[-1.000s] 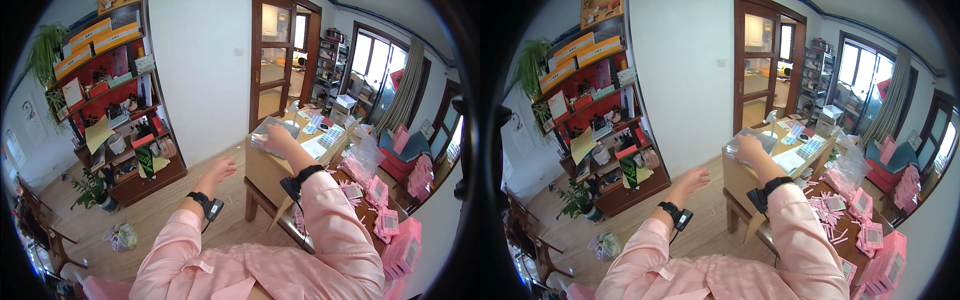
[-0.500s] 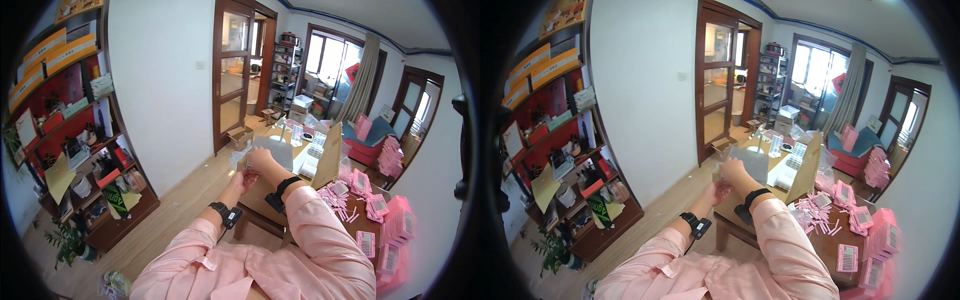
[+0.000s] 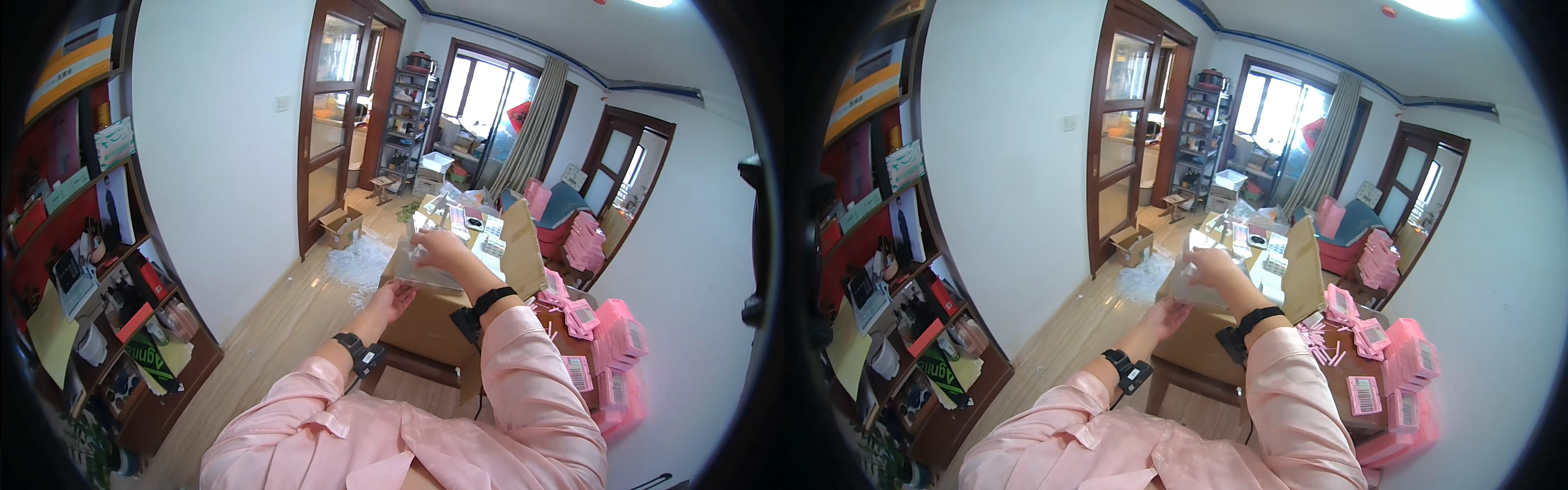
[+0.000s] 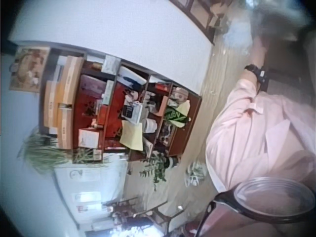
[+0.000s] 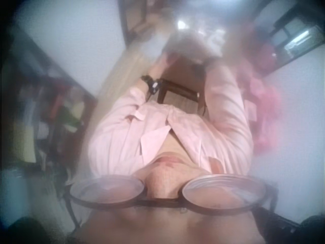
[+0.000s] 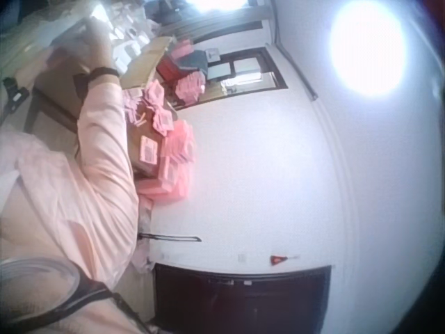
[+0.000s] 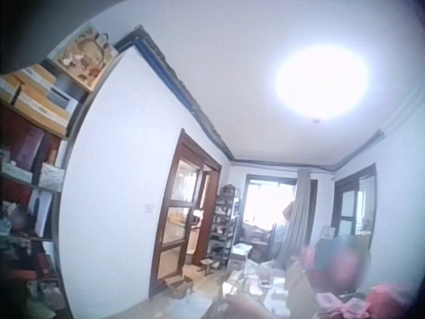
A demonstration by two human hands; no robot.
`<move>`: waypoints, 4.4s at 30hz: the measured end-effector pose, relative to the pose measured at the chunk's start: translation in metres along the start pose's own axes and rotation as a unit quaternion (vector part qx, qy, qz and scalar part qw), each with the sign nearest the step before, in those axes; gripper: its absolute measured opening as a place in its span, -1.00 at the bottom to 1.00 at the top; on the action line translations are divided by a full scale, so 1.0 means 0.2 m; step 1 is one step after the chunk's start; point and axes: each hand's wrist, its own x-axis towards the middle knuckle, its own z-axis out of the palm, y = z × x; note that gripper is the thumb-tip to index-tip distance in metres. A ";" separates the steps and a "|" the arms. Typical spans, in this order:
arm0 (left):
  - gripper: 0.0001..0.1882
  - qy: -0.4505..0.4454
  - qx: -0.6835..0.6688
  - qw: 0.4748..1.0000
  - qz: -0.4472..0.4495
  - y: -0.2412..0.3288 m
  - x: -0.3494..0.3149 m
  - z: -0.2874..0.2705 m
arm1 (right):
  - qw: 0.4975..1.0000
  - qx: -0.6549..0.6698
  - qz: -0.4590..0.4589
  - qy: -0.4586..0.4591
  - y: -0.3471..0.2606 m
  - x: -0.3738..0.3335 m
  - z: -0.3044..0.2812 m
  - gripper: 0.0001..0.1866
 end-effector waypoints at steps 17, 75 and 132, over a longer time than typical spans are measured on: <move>-0.89 0.201 0.164 0.888 0.379 0.96 -0.41 -0.18 | 0.979 -0.164 0.076 0.094 -0.28 0.00 0.38 -0.45; -0.63 0.021 0.817 0.565 0.114 0.80 0.27 0.76 | 0.800 0.214 0.560 -0.033 1.71 0.90 0.76 -0.38; -0.66 0.141 0.318 0.925 0.154 0.97 0.23 -0.04 | 0.986 -0.031 0.124 -0.103 1.28 1.02 -0.68 -0.37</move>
